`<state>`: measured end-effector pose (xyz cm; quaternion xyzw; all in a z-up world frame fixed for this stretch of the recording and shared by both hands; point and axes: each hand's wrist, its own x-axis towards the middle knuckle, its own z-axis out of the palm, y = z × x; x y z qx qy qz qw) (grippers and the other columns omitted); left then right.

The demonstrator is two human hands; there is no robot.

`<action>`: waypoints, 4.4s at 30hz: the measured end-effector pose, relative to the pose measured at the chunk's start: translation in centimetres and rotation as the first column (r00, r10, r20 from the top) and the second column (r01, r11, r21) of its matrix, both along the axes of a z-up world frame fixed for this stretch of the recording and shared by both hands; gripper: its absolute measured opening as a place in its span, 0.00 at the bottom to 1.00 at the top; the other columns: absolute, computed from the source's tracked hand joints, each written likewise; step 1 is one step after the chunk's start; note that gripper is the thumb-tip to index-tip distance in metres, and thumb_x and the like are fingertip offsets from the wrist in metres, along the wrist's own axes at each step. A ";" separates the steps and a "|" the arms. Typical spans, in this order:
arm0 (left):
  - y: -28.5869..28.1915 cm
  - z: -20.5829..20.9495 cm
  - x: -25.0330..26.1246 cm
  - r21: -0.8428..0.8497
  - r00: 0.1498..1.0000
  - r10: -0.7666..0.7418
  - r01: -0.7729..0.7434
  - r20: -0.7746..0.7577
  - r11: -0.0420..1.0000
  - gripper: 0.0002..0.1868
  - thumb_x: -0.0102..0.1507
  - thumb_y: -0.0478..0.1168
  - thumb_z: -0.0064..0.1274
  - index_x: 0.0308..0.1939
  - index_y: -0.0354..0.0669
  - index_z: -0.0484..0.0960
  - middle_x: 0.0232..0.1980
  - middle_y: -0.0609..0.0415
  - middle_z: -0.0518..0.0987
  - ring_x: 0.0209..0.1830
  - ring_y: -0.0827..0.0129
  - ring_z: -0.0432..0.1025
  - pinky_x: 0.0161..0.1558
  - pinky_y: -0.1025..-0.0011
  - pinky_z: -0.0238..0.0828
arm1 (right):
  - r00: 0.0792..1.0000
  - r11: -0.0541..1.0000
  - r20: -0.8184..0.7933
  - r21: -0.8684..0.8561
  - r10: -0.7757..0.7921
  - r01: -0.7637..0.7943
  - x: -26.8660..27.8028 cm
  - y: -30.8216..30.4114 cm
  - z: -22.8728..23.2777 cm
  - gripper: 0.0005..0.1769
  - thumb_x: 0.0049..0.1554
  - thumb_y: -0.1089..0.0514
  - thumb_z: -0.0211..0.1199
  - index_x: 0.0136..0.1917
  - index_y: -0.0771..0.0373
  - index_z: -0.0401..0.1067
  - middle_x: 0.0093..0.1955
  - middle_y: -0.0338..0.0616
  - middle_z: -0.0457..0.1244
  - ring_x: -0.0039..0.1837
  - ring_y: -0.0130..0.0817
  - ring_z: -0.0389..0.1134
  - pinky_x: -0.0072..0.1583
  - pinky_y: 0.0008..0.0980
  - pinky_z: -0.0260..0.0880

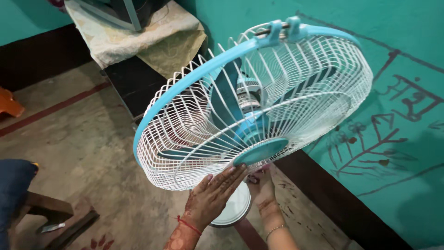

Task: The person wipes the back and side of a CRT television with a cloth, then moves to a standing fan and wipes the front grill and blades. The person uses a cloth to clean the surfaces of both objects.

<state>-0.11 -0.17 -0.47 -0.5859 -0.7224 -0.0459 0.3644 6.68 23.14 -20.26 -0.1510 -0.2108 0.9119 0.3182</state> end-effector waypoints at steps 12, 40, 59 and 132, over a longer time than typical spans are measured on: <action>0.0 0.4 -0.5 -0.052 0.957 -0.144 0.162 0.253 0.985 0.46 0.54 0.31 0.48 0.78 0.54 0.61 0.81 0.64 0.61 0.79 0.78 0.54 0.63 0.68 0.57 | 0.991 0.993 0.076 0.048 -0.111 0.108 0.5 -3.0 2.5 0.32 0.48 0.78 0.40 0.59 0.55 0.66 0.47 0.35 0.64 0.37 0.20 0.61 0.36 0.20 0.58; -4.6 -0.2 -1.8 0.049 0.993 0.031 -0.026 -0.115 0.998 0.37 0.65 0.38 0.40 0.81 0.60 0.60 0.83 0.68 0.56 0.81 0.79 0.51 0.78 0.57 0.29 | 0.966 0.966 0.186 -0.153 -0.180 0.210 2.5 -10.6 5.7 0.26 0.46 0.75 0.49 0.56 0.58 0.68 0.47 0.39 0.65 0.42 0.27 0.64 0.42 0.26 0.62; -5.9 -1.3 -1.9 0.007 0.993 0.118 -0.118 -0.010 0.993 0.45 0.60 0.34 0.42 0.82 0.66 0.52 0.84 0.74 0.49 0.83 0.78 0.44 0.78 0.52 0.24 | 0.953 0.976 0.304 -0.205 -0.007 0.072 -1.4 -7.7 2.0 0.30 0.44 0.74 0.43 0.57 0.58 0.69 0.52 0.42 0.66 0.55 0.37 0.68 0.61 0.44 0.68; -5.4 -2.2 5.9 0.401 -0.603 -0.659 -0.523 0.450 0.752 0.26 0.70 0.45 0.41 0.74 0.57 0.61 0.70 0.53 0.71 0.64 0.65 0.68 0.59 0.56 0.69 | 0.916 0.935 0.395 0.344 -0.066 -0.081 3.5 -17.3 13.0 0.24 0.49 0.71 0.49 0.58 0.84 0.68 0.49 0.57 0.66 0.47 0.45 0.67 0.51 0.43 0.70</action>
